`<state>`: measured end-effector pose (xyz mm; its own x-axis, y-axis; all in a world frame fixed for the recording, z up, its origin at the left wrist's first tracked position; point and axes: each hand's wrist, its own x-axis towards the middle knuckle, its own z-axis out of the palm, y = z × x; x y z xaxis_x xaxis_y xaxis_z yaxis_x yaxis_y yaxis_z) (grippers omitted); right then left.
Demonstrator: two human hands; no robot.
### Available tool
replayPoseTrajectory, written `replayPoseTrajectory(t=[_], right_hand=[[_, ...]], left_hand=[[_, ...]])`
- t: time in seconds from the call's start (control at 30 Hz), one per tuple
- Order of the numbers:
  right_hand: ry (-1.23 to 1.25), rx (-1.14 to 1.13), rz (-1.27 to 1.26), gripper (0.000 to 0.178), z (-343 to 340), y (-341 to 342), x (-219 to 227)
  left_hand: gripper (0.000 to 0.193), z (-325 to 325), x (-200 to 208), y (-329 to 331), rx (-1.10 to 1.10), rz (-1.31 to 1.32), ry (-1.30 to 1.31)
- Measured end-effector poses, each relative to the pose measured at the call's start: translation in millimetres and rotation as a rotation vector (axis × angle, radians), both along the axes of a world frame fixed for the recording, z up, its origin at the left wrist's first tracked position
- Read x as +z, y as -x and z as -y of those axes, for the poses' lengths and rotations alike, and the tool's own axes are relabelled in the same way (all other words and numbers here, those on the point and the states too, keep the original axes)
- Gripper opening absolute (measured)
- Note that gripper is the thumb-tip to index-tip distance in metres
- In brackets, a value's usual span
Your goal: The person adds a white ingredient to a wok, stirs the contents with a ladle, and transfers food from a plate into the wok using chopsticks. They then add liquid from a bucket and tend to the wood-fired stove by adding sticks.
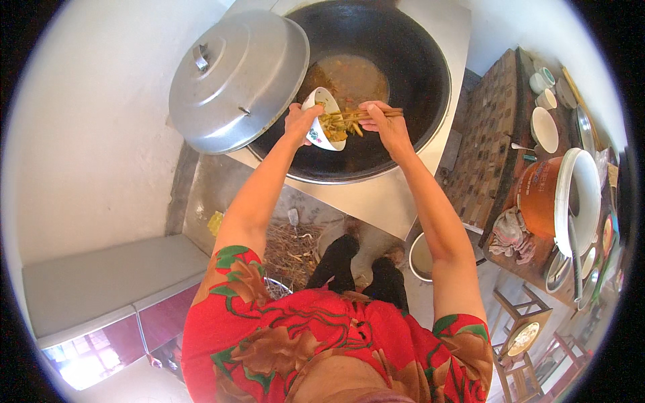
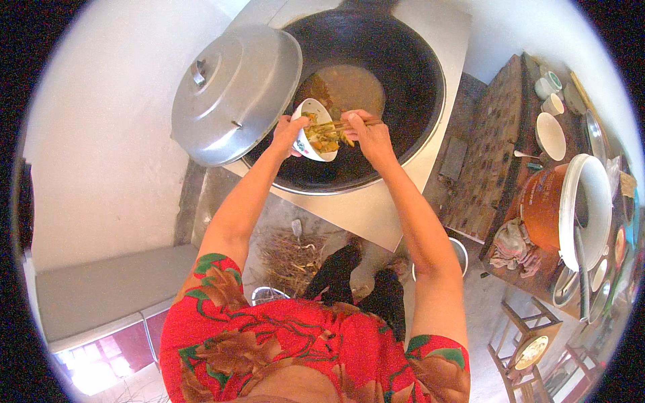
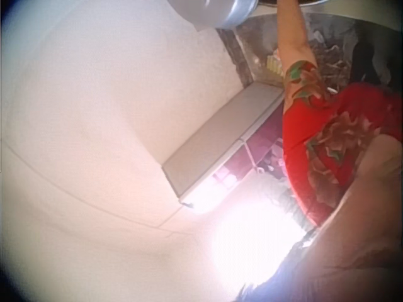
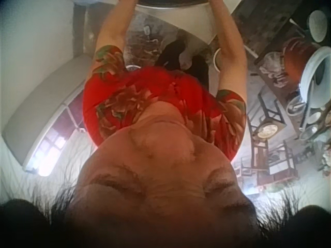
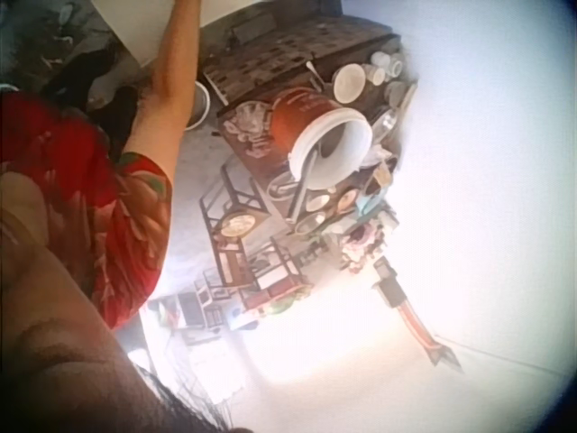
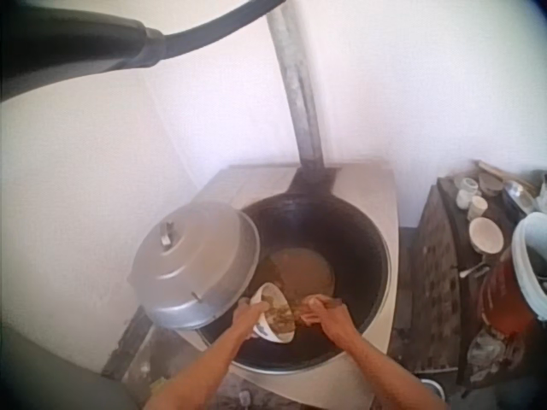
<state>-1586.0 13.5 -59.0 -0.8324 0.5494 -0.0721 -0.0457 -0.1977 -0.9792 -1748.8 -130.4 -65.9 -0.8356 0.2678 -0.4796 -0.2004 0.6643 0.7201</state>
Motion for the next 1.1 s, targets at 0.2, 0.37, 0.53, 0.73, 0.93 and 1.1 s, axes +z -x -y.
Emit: replayPoseTrajectory(t=[0.2,0.37,0.53,0.73,0.93,1.1], right_hand=[[0.300,0.117,-0.196,0.016,36,-11,-2],[-0.044,0.022,-0.290,0.011,57,-3,-12],[-0.323,-0.020,-0.284,0.012,60,5,-14],[-0.401,-0.100,-0.165,0.009,36,9,-41],[-0.122,-0.067,-0.040,0.016,-2,-6,-71],[0.188,-0.029,-0.101,0.041,3,-23,-21]], left_hand=[[0.075,3,21,1,-0.010,0.143,-0.200],[0.075,6,39,-3,-0.026,0.231,-0.292],[0.075,8,40,-3,-0.027,0.210,-0.272],[0.075,2,26,-5,0.025,0.104,-0.157],[0.072,1,12,-3,-0.007,-0.009,-0.063],[0.073,3,18,-8,-0.061,-0.074,-0.066]])
